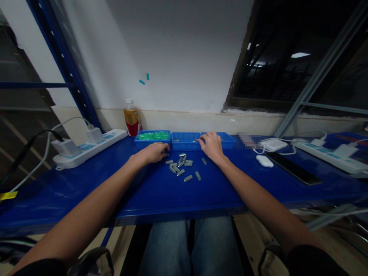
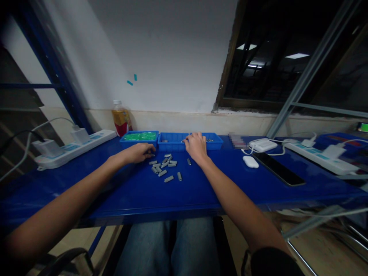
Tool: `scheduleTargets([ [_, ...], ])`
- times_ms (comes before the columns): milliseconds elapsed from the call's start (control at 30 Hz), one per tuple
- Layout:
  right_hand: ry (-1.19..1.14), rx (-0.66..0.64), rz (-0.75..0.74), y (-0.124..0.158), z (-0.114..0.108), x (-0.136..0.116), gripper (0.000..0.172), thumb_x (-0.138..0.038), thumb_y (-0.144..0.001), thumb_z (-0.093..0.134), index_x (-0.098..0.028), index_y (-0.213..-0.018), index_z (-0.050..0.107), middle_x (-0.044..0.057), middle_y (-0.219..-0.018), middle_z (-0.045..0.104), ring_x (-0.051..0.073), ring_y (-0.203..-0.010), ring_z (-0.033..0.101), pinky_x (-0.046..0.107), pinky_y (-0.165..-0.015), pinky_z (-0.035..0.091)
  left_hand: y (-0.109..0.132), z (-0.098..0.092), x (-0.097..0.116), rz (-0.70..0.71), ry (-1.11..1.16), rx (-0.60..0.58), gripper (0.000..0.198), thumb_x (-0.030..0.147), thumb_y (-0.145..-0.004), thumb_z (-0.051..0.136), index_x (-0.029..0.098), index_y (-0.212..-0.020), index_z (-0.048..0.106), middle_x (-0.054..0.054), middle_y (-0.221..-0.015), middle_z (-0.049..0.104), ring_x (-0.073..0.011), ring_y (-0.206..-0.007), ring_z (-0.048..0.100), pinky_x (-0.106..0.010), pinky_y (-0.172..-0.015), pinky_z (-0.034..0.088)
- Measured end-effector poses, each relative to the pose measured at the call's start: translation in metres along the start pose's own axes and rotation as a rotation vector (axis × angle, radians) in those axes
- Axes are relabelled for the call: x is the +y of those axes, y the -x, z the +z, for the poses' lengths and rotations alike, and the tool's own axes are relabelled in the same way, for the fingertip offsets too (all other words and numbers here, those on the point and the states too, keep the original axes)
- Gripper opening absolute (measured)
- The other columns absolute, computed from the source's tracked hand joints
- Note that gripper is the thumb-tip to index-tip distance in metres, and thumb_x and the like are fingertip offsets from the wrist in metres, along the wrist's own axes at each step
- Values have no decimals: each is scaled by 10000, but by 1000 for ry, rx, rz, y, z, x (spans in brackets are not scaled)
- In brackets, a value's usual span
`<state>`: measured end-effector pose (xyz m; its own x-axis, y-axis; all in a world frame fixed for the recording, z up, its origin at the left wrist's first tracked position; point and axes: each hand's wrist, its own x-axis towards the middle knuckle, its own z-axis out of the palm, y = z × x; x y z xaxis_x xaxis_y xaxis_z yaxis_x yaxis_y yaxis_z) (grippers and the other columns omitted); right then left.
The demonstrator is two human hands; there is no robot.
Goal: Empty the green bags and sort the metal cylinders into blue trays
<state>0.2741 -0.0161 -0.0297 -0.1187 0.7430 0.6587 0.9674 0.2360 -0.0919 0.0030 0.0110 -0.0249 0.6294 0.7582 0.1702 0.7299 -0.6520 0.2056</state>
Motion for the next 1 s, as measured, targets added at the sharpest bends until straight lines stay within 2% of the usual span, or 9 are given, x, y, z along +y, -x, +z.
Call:
scheduleTargets([
  [167,-20,-47,0,1,2,-3,285,-359,-908,476,-202,-868,711,114,-898,637,274,-945,474,377,-745,362,0,2,-7,-73,-38,0,138,211,-721,535,193,-805,642,-42,-746,666,-174,-651,591,-237,-568,409],
  [333,-97,-16,-28,5,-5,-15,269,-353,-901,478,-193,-869,691,110,-910,630,270,-962,472,387,-792,359,-1,5,12,2,-23,59,165,214,-811,454,163,-817,611,-86,-820,660,-200,-735,603,-280,-657,439],
  [400,-178,-21,-129,9,-9,-26,220,-343,-883,512,-190,-939,660,91,-919,624,251,-958,481,378,-816,360,-2,6,23,35,10,107,216,234,-856,405,155,-827,603,-98,-838,653,-209,-762,601,-303,-697,445],
  [500,-299,-114,-335,14,-13,-43,243,-319,-850,568,-178,-1047,589,69,-936,611,218,-924,498,351,-819,374,-2,6,35,73,59,190,280,264,-902,339,157,-839,591,-85,-820,638,-198,-766,590,-307,-721,448],
  [600,-362,-157,-424,16,-12,-52,198,-248,-857,559,-161,-1035,558,71,-936,601,201,-901,501,327,-810,388,-2,5,42,106,101,227,315,286,-926,300,160,-817,568,-65,-783,613,-180,-741,576,-290,-694,444],
  [667,-391,-147,-430,16,-10,-53,129,-206,-876,526,-156,-990,562,70,-912,603,193,-878,505,315,-803,395,-1,4,44,113,118,234,336,297,-933,289,160,-778,554,-57,-751,596,-177,-715,564,-290,-674,437],
  [767,-432,-105,-414,15,-7,-49,118,-201,-903,488,-152,-970,572,76,-911,614,191,-865,519,316,-802,404,0,4,46,134,145,222,359,299,-939,283,155,-744,547,-53,-734,590,-173,-699,555,-297,-674,430],
  [933,-481,-69,-348,15,-2,-46,142,-223,-920,460,-168,-932,590,71,-870,626,191,-855,553,324,-794,415,4,3,49,212,268,274,246,324,-901,442,150,-1054,522,-58,-865,626,-166,-754,576,-281,-673,441],
  [1000,-491,-75,-342,15,1,-47,160,-222,-927,445,-175,-898,595,67,-865,637,189,-858,564,321,-790,416,4,3,50,229,279,300,233,307,-878,491,150,-1049,510,-52,-844,620,-161,-736,573,-276,-661,439],
])
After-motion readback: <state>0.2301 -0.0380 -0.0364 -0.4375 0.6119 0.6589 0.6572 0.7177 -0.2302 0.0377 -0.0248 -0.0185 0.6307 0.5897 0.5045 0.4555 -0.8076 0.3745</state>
